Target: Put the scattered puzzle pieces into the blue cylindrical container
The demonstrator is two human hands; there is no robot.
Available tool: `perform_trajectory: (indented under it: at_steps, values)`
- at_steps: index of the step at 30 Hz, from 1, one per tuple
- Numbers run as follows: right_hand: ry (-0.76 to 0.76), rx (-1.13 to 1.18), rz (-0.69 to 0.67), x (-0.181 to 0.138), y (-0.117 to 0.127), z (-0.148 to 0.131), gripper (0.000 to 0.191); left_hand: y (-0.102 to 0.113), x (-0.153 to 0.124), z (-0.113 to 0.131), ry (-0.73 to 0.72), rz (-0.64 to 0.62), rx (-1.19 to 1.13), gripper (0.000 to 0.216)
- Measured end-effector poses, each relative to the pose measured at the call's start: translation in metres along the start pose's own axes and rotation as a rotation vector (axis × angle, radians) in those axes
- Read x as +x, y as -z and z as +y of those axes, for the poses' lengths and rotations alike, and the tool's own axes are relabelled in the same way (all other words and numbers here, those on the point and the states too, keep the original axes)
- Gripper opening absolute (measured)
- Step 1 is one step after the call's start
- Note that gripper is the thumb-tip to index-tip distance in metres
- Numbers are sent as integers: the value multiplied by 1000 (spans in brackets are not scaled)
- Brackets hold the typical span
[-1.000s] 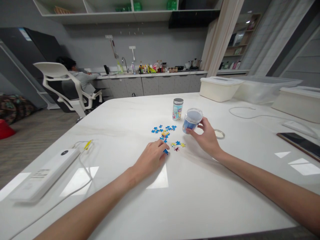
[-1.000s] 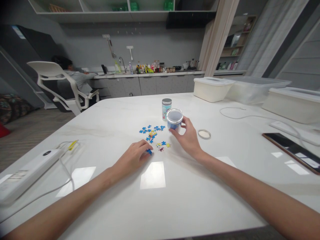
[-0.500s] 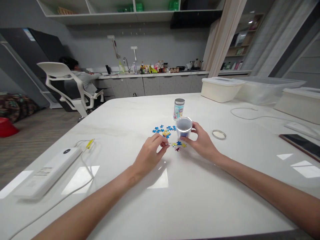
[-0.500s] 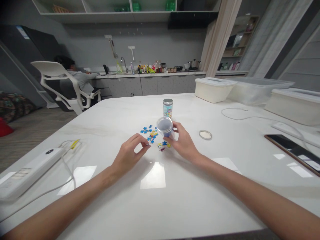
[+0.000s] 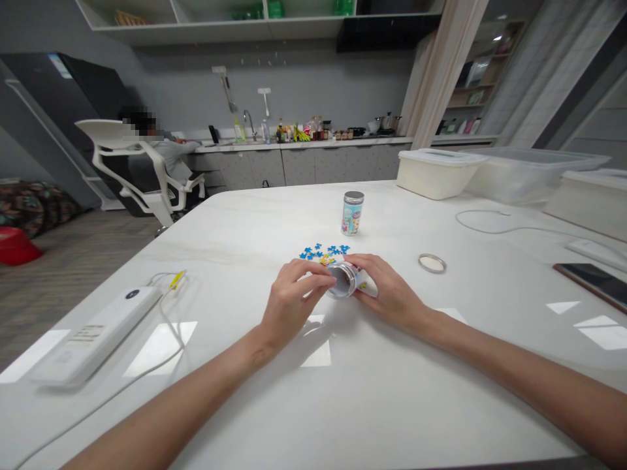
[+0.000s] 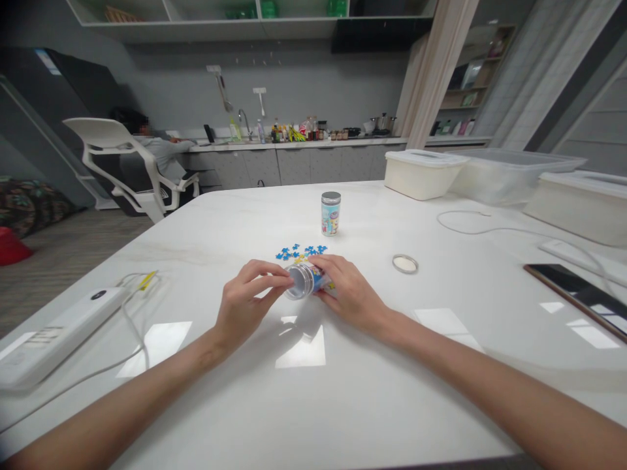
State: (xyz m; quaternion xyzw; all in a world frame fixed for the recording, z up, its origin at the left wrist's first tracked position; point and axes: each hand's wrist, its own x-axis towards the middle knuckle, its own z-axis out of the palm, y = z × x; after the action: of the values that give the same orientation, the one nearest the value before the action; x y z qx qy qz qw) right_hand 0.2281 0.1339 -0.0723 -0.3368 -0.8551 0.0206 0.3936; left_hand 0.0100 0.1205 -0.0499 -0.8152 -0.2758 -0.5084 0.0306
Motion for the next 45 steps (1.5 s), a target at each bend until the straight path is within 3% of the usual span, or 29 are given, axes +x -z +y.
perform_trajectory:
  at_steps: [8, 12, 16, 19, 23, 26, 28, 30, 33, 37, 40, 43, 45]
  values:
    - [-30, 33, -8, 1, 2, -3, 48, -2, 0, -2, -11, 24, -16, 15]
    - [-230, 148, 87, 4, 2, 9, 44, -4, 1, 0, 83, 12, -15, 10]
    - [-611, 256, 287, 6, 3, 44, 45, -7, -4, -7, 161, -160, 27, 13]
    - [-706, 240, 291, 6, 1, 66, 49, -9, -9, -16, 124, -362, 131, 13]
    - [-710, 245, 252, 6, 0, 76, 53, -12, -14, -24, 57, -569, 217, 14]
    - [-622, 178, 401, 8, 6, 68, 62, -13, -15, -25, -13, -627, 276, 12]
    - [-488, 100, 548, 10, 13, 59, 50, -13, -15, -26, -67, -639, 334, 13]
    - [-310, 28, 588, 12, 19, 47, 30, -14, -13, -27, -119, -638, 409, 16]
    - [-80, 6, 367, 13, 18, 31, 16, -16, -9, -30, -203, -602, 548, 16]
    - [83, -28, -56, 9, 5, 20, 24, -20, -4, -36, -383, -535, 684, 13]
    - [77, -59, -180, 4, -4, 21, 24, -22, 1, -42, -504, -540, 690, 12]
    - [30, -64, -246, 0, -8, 25, 21, -24, 13, -53, -603, -653, 632, 14]
    - [-4, -58, -271, -1, -9, 26, 19, -26, 25, -65, -509, -762, 606, 17]
